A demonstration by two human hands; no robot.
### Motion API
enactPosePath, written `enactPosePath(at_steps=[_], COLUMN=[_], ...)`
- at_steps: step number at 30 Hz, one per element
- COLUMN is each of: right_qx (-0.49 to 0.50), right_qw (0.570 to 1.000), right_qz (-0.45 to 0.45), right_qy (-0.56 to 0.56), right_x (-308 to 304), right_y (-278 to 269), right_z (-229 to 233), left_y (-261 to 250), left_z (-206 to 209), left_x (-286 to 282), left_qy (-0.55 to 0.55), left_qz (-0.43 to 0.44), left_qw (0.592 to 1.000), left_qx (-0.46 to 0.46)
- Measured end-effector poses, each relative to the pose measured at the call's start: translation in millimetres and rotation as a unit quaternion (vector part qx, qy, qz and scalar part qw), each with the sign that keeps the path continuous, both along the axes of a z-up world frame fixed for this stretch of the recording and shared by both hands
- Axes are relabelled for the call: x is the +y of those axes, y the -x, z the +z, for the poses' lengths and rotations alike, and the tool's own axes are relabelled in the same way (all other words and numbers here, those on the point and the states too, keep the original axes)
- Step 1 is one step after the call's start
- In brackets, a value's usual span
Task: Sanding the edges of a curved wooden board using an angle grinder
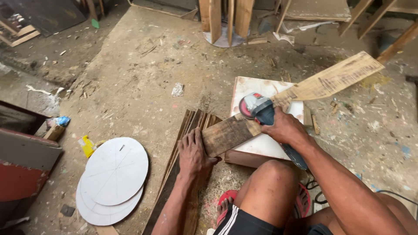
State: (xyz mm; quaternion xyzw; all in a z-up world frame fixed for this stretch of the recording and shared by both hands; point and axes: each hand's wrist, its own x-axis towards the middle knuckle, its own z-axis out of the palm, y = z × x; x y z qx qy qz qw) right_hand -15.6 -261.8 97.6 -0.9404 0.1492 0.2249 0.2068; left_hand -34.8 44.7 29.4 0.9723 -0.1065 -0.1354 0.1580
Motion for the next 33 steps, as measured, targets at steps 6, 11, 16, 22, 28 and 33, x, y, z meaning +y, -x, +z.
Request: enactPosePath(at_steps=[6,11,16,22,28,33], right_qx=[0.019,0.017,0.016,-0.006,0.006,0.011], right_qw=[1.000,0.998,1.000,1.000,0.997,1.000], right_qz=[0.019,0.056,-0.006,-0.024,0.075,-0.004], right_qy=[-0.008,-0.019,-0.024,-0.008,0.023,0.005], right_x=[33.5,50.2,37.0,24.0,46.6,26.1], right_y=[7.3,13.6,12.0,22.6,30.0,24.1], right_z=[8.1,12.7,40.8,41.6,16.2,37.1], left_y=[-5.5,-1.6,17.2,24.9,15.0,8.5], left_z=[-28.4,-20.9,28.8,-33.9,-22.1,-3.6], left_x=[1.2,3.2,5.4,-10.8,-30.4,-43.1], left_qy=[0.071,0.114,0.334,0.426,0.456,0.461], left_qz=[-0.022,-0.031,0.093,0.313,0.272,0.253], left_qw=[0.997,0.992,0.938,0.843,0.844,0.848], left_qx=[-0.033,-0.038,0.005,0.098,0.075,0.063])
